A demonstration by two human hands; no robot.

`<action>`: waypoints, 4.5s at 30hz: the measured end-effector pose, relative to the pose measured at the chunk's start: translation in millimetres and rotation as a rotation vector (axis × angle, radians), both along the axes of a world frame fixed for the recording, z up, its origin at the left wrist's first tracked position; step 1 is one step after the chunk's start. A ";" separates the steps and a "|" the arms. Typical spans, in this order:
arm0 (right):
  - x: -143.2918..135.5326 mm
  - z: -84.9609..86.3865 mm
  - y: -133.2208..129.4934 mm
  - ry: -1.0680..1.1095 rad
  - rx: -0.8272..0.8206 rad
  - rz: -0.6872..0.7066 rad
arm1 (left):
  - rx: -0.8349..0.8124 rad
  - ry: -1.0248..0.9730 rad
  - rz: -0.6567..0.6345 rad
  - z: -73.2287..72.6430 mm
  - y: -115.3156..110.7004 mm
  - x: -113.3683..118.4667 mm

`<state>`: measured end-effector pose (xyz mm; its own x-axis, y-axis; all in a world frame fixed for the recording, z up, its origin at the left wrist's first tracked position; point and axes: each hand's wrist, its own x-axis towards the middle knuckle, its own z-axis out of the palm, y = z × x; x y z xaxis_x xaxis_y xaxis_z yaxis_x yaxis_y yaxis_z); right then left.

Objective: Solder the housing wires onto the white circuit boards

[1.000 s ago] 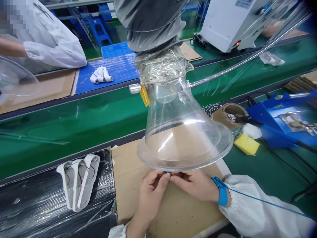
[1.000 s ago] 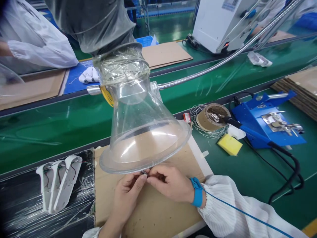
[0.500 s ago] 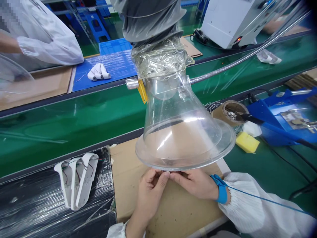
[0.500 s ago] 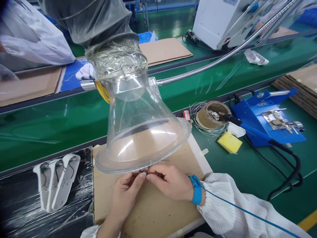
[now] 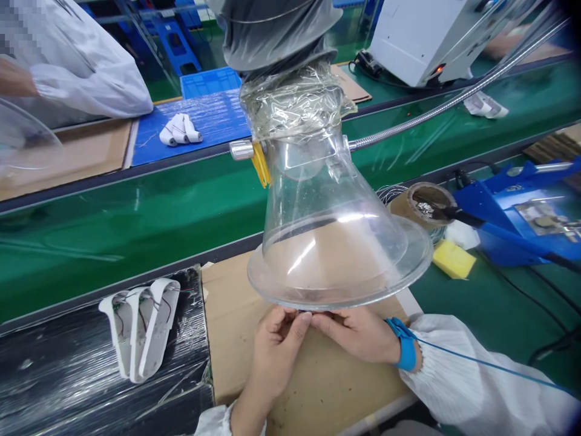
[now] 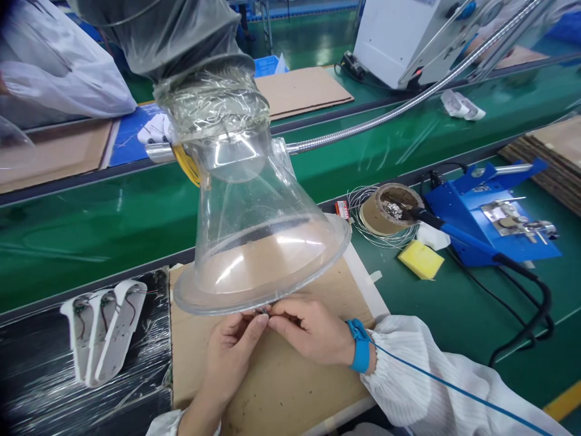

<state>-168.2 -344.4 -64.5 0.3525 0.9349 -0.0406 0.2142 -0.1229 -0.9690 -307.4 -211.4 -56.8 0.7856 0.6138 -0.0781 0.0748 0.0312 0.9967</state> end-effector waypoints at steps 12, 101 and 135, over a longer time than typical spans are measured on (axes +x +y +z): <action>0.2 1.3 -0.2 0.001 0.027 0.012 | -0.013 0.031 -0.004 -1.6 -0.3 -0.3; -4.7 2.7 0.4 0.038 0.030 -0.131 | -0.042 0.011 -0.066 5.9 0.6 1.9; -4.7 1.4 1.2 0.069 0.019 -0.169 | -0.055 0.011 -0.043 7.3 0.4 3.6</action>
